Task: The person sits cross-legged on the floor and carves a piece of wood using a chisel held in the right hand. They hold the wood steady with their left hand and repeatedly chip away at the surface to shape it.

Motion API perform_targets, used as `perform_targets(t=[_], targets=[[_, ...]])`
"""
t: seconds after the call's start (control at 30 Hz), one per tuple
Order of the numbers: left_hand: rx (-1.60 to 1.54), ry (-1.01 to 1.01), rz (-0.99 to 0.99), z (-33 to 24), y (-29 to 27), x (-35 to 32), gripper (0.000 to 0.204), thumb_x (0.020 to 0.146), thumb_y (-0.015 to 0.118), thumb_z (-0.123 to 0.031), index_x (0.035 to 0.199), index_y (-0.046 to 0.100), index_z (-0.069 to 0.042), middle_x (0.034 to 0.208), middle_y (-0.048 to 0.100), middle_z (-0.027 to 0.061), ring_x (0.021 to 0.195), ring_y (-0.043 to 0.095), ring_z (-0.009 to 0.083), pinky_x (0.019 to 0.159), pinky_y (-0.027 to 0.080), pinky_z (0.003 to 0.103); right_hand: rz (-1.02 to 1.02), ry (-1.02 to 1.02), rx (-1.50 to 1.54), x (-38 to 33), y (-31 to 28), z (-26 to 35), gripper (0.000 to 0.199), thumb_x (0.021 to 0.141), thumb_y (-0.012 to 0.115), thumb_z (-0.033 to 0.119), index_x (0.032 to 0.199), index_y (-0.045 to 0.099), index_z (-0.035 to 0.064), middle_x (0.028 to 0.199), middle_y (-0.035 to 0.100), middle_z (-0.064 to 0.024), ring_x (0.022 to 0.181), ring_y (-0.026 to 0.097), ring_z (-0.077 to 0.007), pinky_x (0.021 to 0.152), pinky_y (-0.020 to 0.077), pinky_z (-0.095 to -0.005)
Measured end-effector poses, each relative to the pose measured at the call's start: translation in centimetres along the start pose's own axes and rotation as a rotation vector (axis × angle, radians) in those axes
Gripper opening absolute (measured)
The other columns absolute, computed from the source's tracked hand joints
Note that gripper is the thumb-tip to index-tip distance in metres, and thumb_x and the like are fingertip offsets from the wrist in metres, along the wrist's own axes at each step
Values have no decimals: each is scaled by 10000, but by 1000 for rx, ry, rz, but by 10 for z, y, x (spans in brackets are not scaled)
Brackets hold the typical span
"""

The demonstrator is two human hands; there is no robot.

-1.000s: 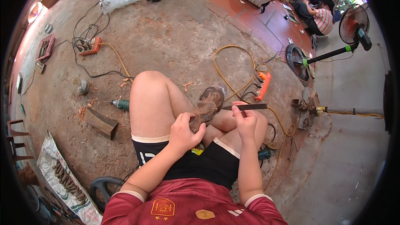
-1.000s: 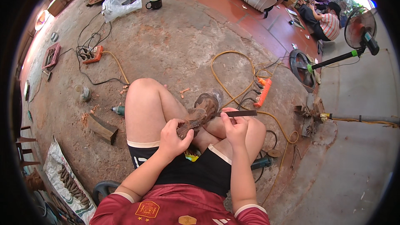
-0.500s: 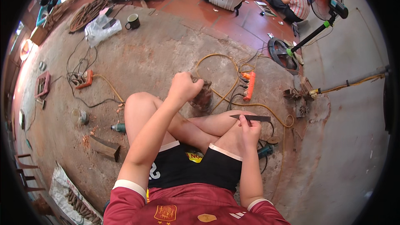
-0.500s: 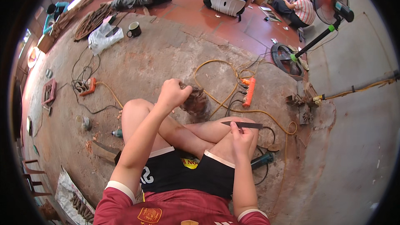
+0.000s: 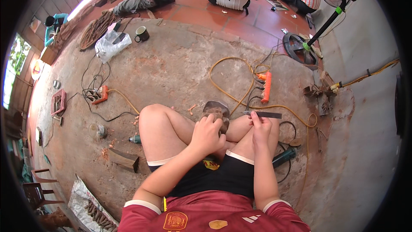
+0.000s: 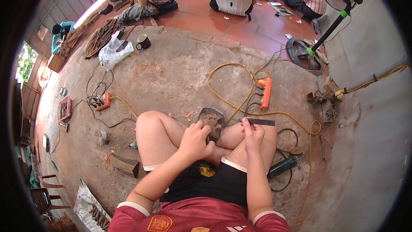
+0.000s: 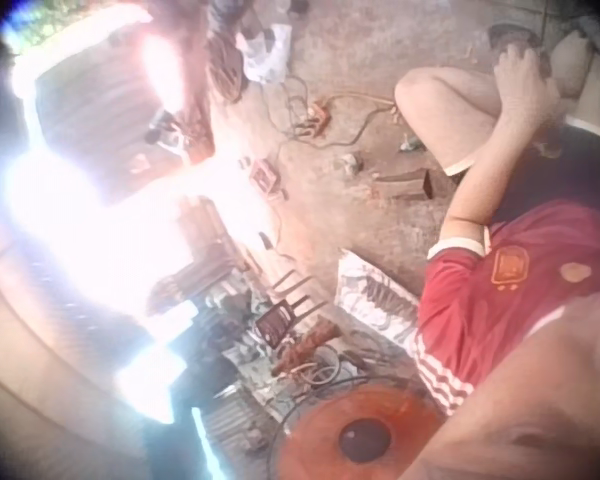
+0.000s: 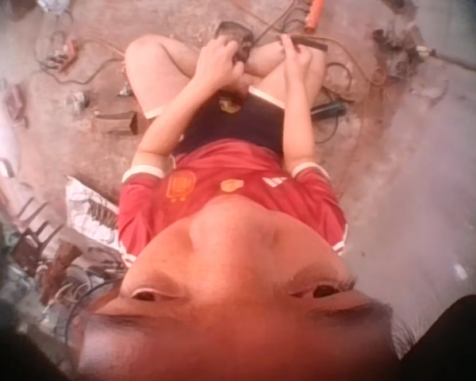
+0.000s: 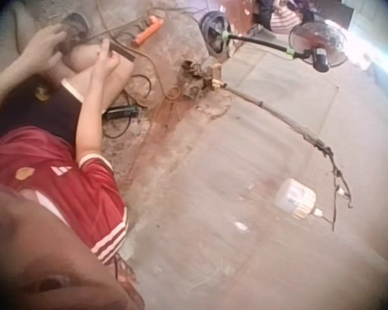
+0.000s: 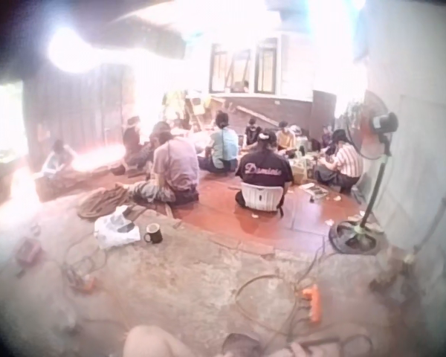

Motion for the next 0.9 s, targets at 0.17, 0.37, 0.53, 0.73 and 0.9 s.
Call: perform_targets(t=[0.17, 0.37, 0.53, 0.73, 0.9], targets=[[44, 18, -107, -11, 9, -22, 200, 591, 643, -162, 725, 548, -48, 748, 504, 127, 707, 542, 305, 606, 444, 417, 64, 4, 47, -10, 20, 0, 143, 886, 701, 111, 957, 690, -12, 802, 662, -31, 679, 575, -65, 580, 451, -210], [33, 15, -225, -10, 27, -57, 196, 612, 651, -181, 653, 494, -72, 692, 454, 106, 628, 488, 289, 563, 369, 407, 150, 50, 18, -15, 26, -5, 132, 885, 702, 111, 944, 686, -6, 795, 650, -11, 666, 561, -51, 563, 433, -200], [34, 37, -262, -11, 31, -76, 165, 602, 646, -144, 708, 555, -56, 668, 443, 95, 605, 477, 277, 554, 361, 392, 212, 221, -6, -18, 37, -33, 186, 854, 752, 159, 840, 660, -1, 750, 659, -23, 602, 545, -52, 545, 423, -193], [25, 52, -254, -7, 31, -79, 251, 590, 633, -129, 816, 633, -19, 661, 461, 91, 594, 479, 268, 546, 366, 380, 215, 340, -105, -8, 39, -76, 236, 843, 768, 211, 785, 639, 22, 716, 651, -36, 567, 529, -66, 529, 418, -205], [31, 57, -255, -5, 32, -80, 266, 594, 632, -129, 830, 640, -7, 653, 467, 89, 584, 480, 263, 543, 372, 374, 311, 426, -73, -3, 44, -103, 240, 850, 756, 229, 808, 631, 29, 723, 642, -31, 564, 521, -73, 522, 415, -215]])
Point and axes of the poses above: each hand's wrist, its own x-axis towards the middle knuckle, its own y-axis out of the palm, z = x × y, the point moved 4 cm from there along x, towards the middle knuckle
